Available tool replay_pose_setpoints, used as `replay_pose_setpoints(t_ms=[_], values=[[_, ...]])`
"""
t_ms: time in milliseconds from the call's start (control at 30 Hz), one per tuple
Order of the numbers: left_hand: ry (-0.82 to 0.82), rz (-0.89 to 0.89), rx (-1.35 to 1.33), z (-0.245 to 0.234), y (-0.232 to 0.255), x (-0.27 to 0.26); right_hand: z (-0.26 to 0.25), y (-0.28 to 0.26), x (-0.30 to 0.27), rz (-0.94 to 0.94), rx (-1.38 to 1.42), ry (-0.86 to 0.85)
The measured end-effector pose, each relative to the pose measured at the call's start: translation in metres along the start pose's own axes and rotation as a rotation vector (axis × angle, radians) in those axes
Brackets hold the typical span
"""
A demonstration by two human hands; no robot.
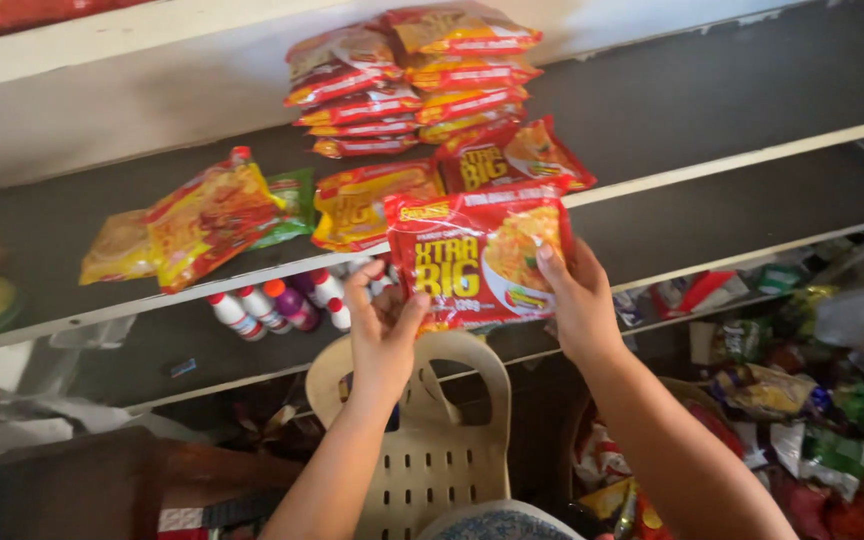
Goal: Organizing and stacking various packets of instant noodles on a grocery store shelf.
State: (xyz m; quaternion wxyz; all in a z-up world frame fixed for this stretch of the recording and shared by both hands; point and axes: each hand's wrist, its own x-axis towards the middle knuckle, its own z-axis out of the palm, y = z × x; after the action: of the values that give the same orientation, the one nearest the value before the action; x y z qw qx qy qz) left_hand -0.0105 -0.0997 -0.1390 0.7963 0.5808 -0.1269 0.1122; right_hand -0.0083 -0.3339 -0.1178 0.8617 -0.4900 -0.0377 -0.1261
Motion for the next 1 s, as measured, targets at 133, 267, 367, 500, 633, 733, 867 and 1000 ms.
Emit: replay_pose_setpoints(t_ms=[133, 267, 367, 500, 633, 733, 867, 1000], values=[[0.024, 0.099, 0.1, 0.022, -0.016, 0.023, -0.018, -0.026, 0.017, 0.038, -0.099, -0.006], [-0.006, 0.236, 0.436, 0.044, -0.013, 0.046, -0.053, -0.04, 0.044, 0.03, -0.257, -0.275], [-0.022, 0.232, 0.498, 0.062, -0.009, 0.071, -0.063, -0.054, 0.07, -0.061, -0.346, -0.37], [-0.046, 0.248, 0.581, 0.079, -0.005, 0.109, -0.07, -0.061, 0.117, -0.138, -0.413, -0.385], [-0.026, 0.311, 0.702, 0.085, -0.019, 0.137, -0.077, -0.048, 0.164, -0.149, -0.458, -0.36], [-0.016, 0.369, 0.747, 0.088, -0.035, 0.146, -0.085, -0.033, 0.186, -0.163, -0.499, -0.325], [0.012, 0.373, 0.846, 0.092, -0.03, 0.139, -0.089, -0.024, 0.186, -0.326, -0.817, -0.224], [-0.04, 0.545, 0.978, 0.094, -0.021, 0.131, -0.082, -0.026, 0.179, -0.408, -0.92, -0.195]])
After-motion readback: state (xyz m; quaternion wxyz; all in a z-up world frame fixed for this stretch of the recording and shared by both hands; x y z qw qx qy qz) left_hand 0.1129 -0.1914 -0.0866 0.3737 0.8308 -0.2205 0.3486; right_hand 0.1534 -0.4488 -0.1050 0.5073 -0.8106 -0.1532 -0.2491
